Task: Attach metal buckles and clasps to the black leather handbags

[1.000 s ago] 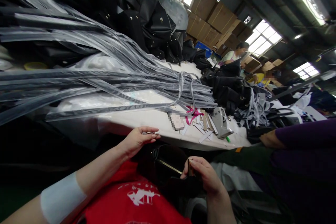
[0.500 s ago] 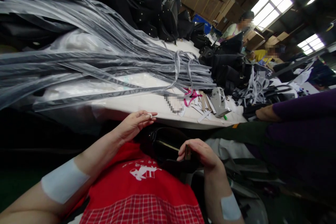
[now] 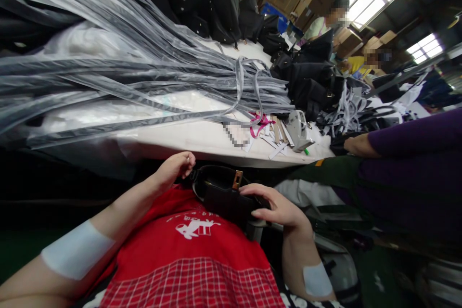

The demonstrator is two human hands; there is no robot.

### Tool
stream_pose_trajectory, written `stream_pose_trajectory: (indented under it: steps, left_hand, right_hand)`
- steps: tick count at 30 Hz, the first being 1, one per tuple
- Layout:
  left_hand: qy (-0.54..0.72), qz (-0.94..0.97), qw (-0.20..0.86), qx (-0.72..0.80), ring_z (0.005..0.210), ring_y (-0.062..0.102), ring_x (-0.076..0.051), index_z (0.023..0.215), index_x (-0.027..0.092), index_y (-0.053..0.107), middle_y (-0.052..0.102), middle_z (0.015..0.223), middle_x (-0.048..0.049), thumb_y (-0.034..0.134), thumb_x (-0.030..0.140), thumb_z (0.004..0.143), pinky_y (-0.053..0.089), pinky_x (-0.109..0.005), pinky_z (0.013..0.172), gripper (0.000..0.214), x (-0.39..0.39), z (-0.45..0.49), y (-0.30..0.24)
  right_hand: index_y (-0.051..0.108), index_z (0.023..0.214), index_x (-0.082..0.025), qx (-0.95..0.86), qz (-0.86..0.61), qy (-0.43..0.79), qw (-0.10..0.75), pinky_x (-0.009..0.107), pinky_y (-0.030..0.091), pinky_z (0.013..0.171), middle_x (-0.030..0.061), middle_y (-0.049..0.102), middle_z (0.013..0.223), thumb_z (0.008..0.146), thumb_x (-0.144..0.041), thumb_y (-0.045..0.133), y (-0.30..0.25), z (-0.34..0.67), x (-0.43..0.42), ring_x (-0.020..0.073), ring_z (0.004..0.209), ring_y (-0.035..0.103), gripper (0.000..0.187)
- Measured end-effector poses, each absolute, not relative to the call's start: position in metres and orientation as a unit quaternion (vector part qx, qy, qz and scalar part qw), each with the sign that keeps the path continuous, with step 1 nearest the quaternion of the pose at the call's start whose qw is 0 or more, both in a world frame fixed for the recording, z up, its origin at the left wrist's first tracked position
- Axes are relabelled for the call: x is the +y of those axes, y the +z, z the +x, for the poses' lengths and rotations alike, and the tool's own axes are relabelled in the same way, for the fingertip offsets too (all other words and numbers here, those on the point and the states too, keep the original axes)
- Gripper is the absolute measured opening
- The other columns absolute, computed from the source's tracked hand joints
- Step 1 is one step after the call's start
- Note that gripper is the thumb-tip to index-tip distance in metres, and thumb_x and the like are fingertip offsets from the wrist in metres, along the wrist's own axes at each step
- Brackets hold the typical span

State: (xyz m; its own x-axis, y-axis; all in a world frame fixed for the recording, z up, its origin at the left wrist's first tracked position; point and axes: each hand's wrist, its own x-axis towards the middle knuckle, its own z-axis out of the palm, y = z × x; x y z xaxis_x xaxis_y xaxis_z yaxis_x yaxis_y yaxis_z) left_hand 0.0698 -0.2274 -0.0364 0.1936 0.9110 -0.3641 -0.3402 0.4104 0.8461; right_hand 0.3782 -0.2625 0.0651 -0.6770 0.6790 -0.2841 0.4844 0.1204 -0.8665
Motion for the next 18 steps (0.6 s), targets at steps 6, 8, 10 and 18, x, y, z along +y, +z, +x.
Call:
stream_pose_trajectory:
  steps: [6, 8, 10, 18]
  left_hand:
    - [0.411, 0.313, 0.736, 0.439, 0.041, 0.039, -0.008, 0.059, 0.017, 0.049, 0.045, 0.052, 0.0039, 0.055, 0.026, 0.059, 0.03, -0.018, 0.037, 0.01, -0.231, 0.08, -0.044]
    - [0.407, 0.313, 0.741, 0.432, 0.042, 0.04, -0.009, 0.061, 0.017, 0.052, 0.046, 0.051, 0.0035, 0.055, 0.025, 0.058, 0.031, -0.018, 0.038, 0.009, -0.232, 0.083, -0.044]
    - [0.408, 0.313, 0.743, 0.427, 0.042, 0.042, -0.009, 0.062, 0.016, 0.053, 0.048, 0.051, 0.003, 0.054, 0.023, 0.058, 0.032, -0.019, 0.038, 0.008, -0.232, 0.085, -0.042]
    - [0.41, 0.303, 0.747, 0.426, 0.042, 0.044, -0.007, 0.064, 0.017, 0.053, 0.052, 0.055, 0.0036, 0.06, 0.022, 0.058, 0.032, -0.017, 0.039, 0.01, -0.235, 0.087, -0.04]
  right_hand:
    - [0.052, 0.135, -0.019, -0.82, -0.474, 0.32, -0.025, 0.047, 0.024, 0.115, 0.015, 0.041, 0.147, 0.06, -0.033, 0.08, 0.051, 0.368, -0.287, 0.0325, 0.138, 0.033, 0.081]
    - [0.055, 0.131, -0.019, -0.828, -0.495, 0.26, -0.046, 0.05, 0.022, 0.115, 0.0159, 0.04, 0.148, 0.056, -0.034, 0.081, 0.038, 0.362, -0.291, 0.0356, 0.14, 0.029, 0.082]
    - [0.059, 0.126, -0.017, -0.828, -0.516, 0.213, -0.045, 0.052, 0.023, 0.114, 0.0177, 0.041, 0.146, 0.054, -0.036, 0.081, 0.027, 0.361, -0.291, 0.0379, 0.138, 0.03, 0.077]
    - [0.049, 0.136, -0.014, -0.792, -0.601, 0.108, 0.026, 0.056, 0.01, 0.117, 0.0172, 0.032, 0.152, 0.043, -0.048, 0.086, 0.012, 0.372, -0.282, 0.0388, 0.141, 0.024, 0.105]
